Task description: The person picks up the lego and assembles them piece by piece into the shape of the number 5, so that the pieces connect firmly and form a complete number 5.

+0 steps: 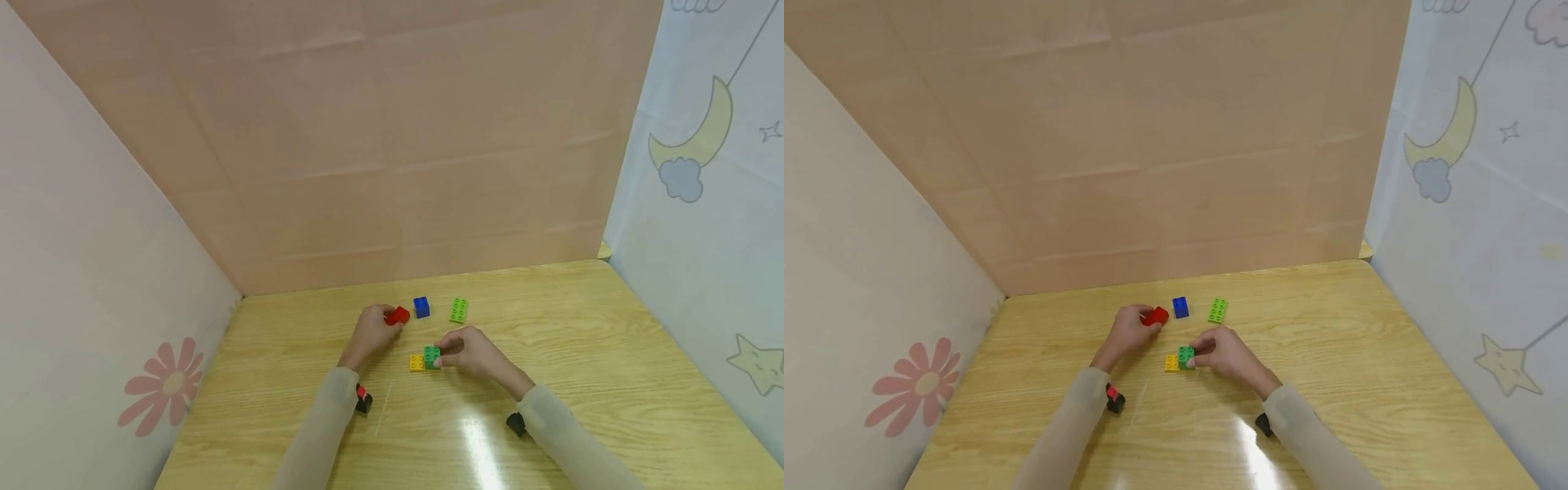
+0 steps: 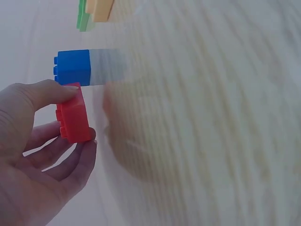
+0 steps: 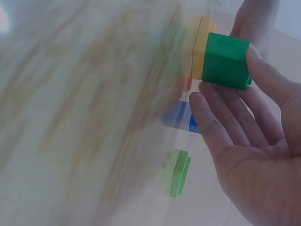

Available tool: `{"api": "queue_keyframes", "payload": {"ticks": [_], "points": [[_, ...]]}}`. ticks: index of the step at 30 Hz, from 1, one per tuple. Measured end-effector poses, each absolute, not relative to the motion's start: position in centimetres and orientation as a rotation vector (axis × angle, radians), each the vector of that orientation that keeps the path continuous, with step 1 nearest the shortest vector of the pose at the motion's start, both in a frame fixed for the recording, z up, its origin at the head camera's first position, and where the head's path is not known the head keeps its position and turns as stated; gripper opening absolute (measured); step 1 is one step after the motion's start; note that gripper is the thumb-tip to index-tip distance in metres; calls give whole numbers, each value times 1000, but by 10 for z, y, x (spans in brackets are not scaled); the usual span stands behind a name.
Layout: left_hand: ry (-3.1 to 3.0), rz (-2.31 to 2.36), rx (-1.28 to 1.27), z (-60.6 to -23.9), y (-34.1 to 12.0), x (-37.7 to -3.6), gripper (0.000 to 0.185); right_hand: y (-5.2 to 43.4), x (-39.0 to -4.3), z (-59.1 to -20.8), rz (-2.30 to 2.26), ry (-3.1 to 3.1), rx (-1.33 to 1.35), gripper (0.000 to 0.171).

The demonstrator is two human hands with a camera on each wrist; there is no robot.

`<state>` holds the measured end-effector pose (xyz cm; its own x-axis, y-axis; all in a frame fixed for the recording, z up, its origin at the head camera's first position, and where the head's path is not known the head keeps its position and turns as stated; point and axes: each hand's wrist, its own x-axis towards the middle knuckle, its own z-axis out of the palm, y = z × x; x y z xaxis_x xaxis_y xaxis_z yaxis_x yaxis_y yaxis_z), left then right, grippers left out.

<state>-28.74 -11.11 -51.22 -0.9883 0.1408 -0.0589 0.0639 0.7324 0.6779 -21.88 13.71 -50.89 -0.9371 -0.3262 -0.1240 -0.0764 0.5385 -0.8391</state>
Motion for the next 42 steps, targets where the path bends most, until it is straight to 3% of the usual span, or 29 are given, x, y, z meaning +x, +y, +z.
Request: {"api": "queue_keyframes", "payload": {"ticks": [20, 42], "points": [[2781, 1320, 288, -493, -118, -273, 39, 134, -215, -504, -1294, 2524, -346, 31], [2643, 1529, 416, -476, -124, -251, 36, 132, -214, -498, -1251, 2566, -554, 38]]}}
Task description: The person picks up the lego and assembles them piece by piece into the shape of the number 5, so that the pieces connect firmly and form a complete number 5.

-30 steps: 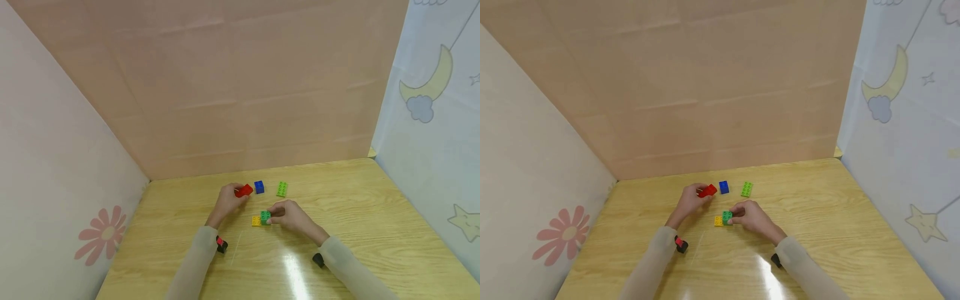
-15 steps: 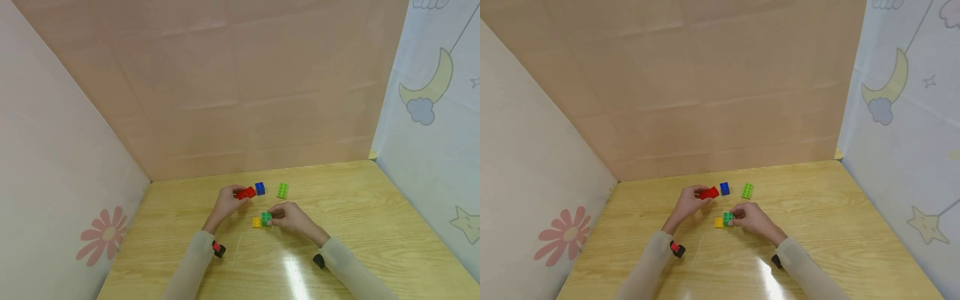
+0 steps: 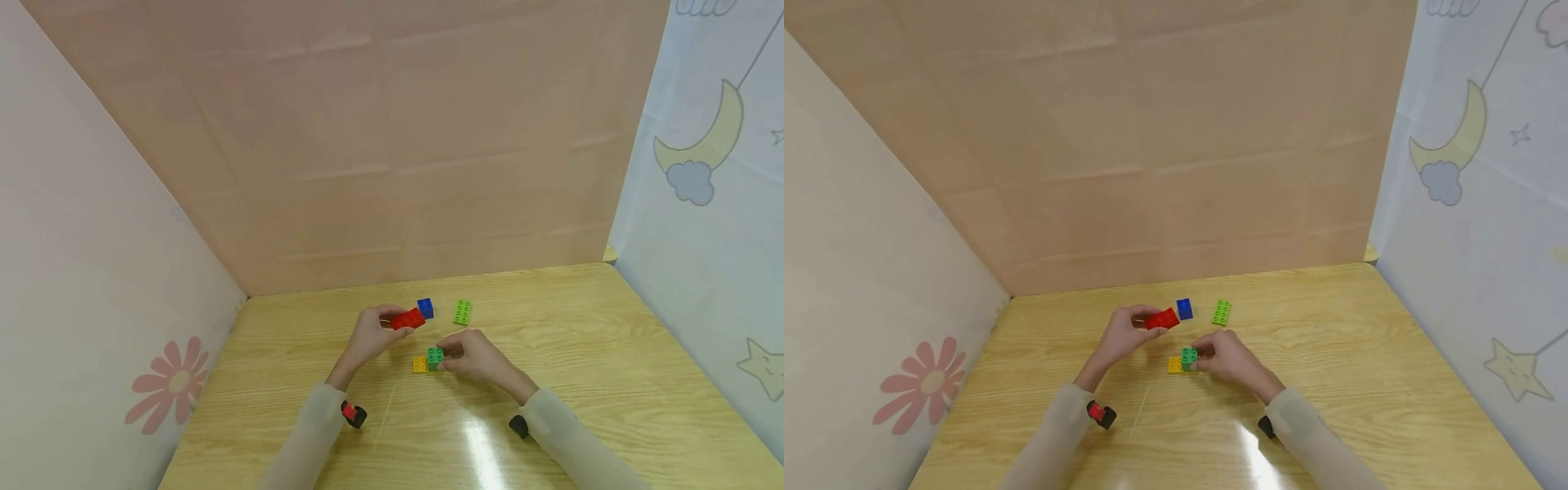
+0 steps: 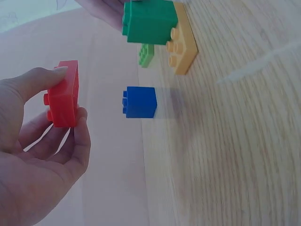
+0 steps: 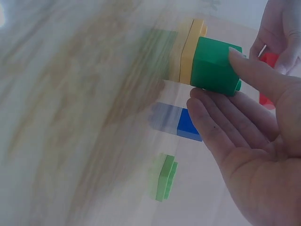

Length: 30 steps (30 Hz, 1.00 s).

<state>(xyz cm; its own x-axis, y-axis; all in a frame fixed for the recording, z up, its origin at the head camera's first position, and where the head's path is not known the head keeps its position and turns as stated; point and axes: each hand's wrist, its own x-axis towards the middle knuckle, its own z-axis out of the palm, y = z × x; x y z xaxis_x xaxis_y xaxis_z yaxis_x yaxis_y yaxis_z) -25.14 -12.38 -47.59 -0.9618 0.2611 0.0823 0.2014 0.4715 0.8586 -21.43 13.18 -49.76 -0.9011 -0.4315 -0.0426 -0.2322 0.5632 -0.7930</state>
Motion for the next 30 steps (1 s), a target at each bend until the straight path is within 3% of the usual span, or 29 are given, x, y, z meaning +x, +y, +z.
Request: {"api": "queue_keyframes", "payload": {"ticks": [12, 30], "points": [[2539, 1529, 474, -474, -119, -237, 34, 134, -216, -505, -1313, 2544, -544, 42], [2501, 1399, 517, -491, -109, -228, 32, 135, -221, -505, -1351, 2463, -506, 32]]}}
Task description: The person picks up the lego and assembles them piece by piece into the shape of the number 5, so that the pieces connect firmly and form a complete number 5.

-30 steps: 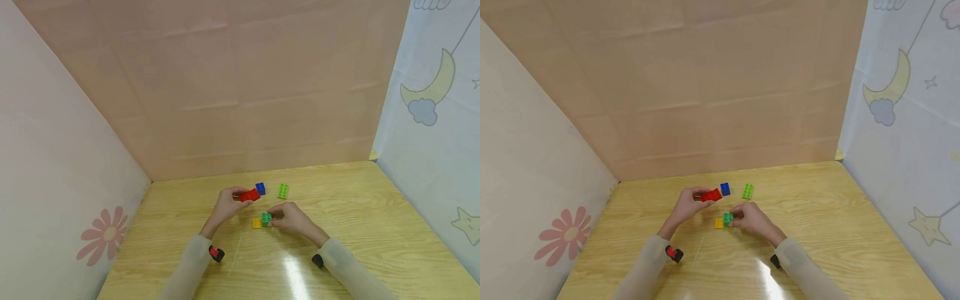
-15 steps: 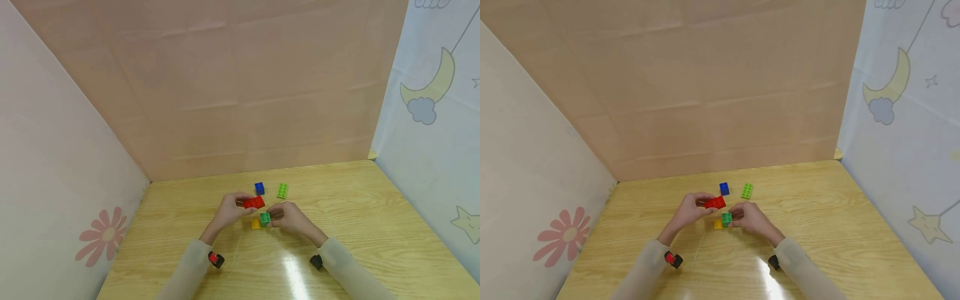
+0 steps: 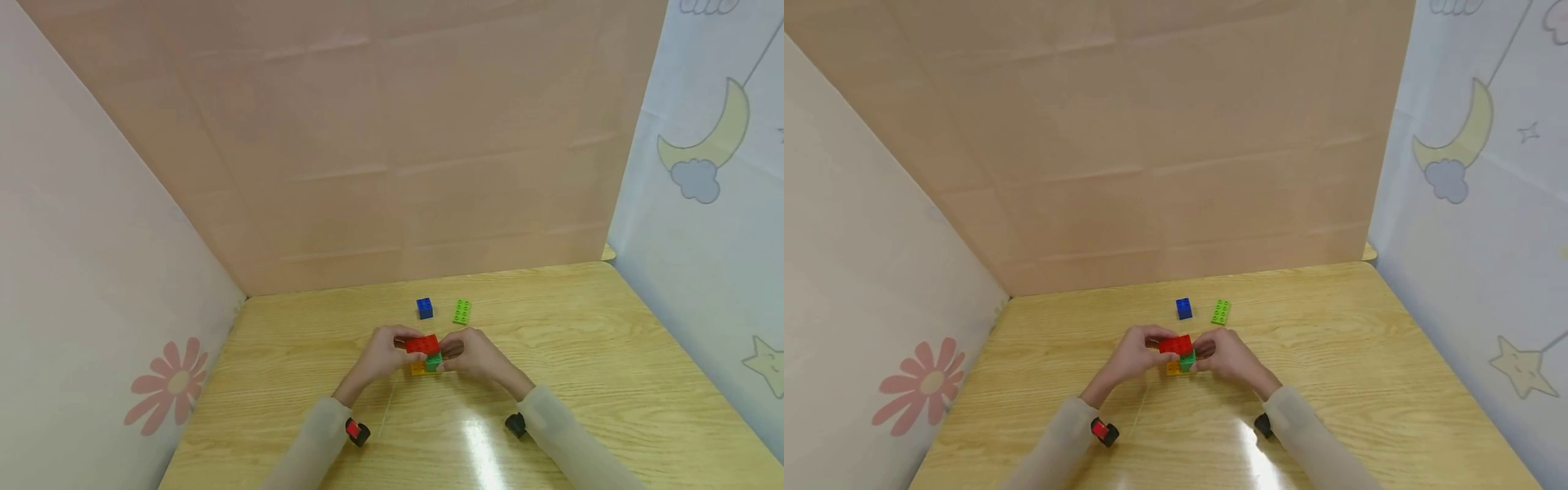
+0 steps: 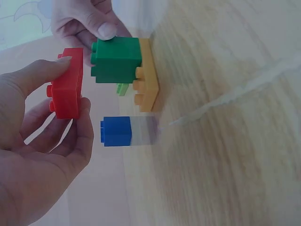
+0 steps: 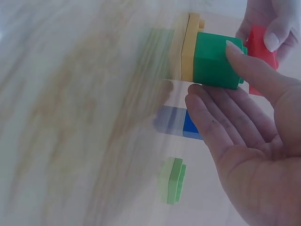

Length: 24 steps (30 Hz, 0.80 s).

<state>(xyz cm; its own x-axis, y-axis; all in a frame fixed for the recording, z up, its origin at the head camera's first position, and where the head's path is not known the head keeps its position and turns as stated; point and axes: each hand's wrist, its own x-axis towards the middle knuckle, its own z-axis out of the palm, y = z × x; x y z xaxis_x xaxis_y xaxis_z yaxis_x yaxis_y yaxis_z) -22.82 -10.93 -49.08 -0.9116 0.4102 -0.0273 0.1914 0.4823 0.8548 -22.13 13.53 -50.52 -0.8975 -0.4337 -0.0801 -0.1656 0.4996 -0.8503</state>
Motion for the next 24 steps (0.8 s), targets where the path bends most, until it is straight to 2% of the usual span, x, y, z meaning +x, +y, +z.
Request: {"api": "queue_keyframes", "payload": {"ticks": [24], "points": [[2486, 1355, 619, -495, -110, -228, 29, 135, -223, -503, -1359, 2429, -510, 32]]}}
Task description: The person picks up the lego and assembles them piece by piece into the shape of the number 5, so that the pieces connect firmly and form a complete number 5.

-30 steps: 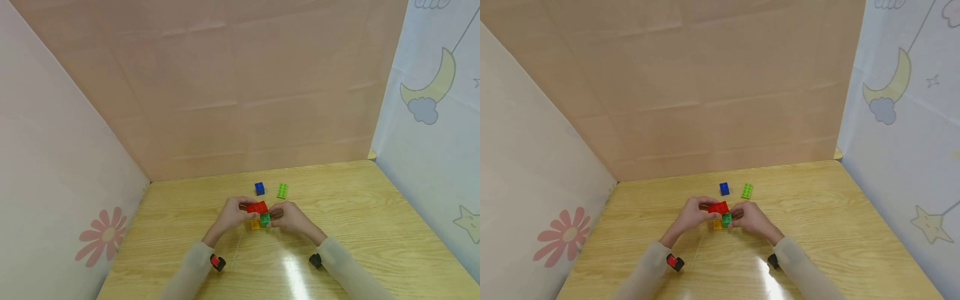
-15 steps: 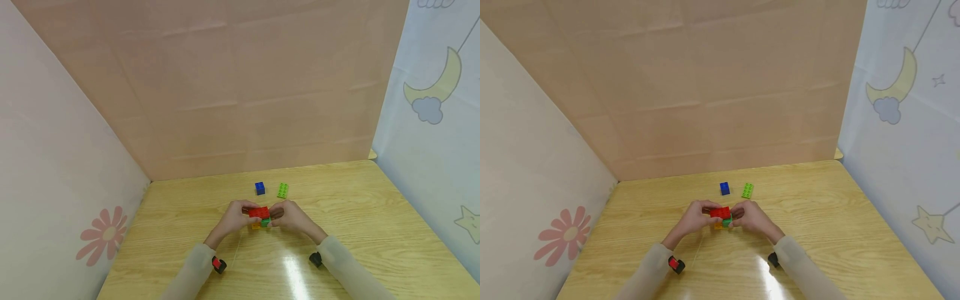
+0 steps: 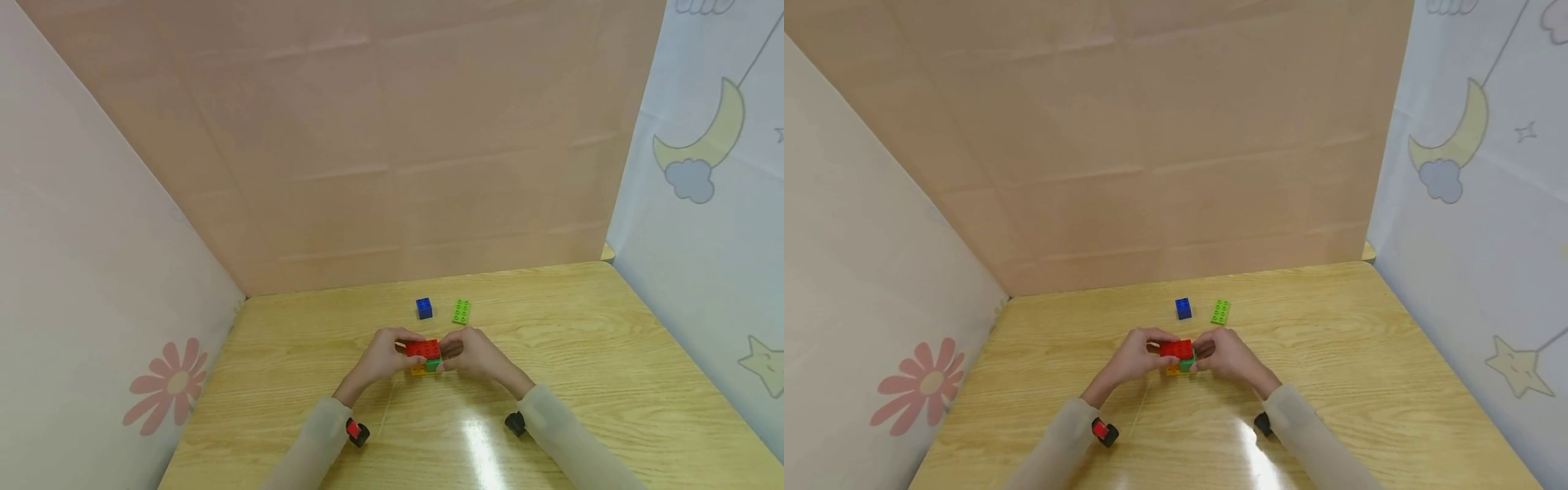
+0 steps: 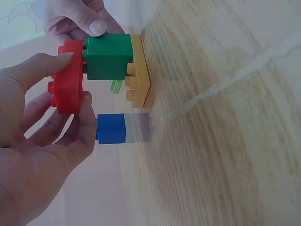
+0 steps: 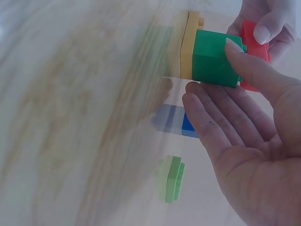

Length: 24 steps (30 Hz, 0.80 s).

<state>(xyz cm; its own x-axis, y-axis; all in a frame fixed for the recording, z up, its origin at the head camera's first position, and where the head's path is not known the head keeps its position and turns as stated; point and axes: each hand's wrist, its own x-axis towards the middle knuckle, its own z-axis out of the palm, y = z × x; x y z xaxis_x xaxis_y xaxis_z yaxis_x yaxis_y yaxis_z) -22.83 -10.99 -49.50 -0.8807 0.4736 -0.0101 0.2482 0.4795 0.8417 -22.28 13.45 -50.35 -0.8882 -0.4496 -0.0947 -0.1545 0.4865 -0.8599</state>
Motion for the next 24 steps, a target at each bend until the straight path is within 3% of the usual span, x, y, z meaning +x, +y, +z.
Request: {"api": "queue_keyframes", "payload": {"ticks": [24], "points": [[2454, 1329, 705, -499, -107, -231, 30, 138, -223, -506, -1359, 2419, -529, 32]]}}
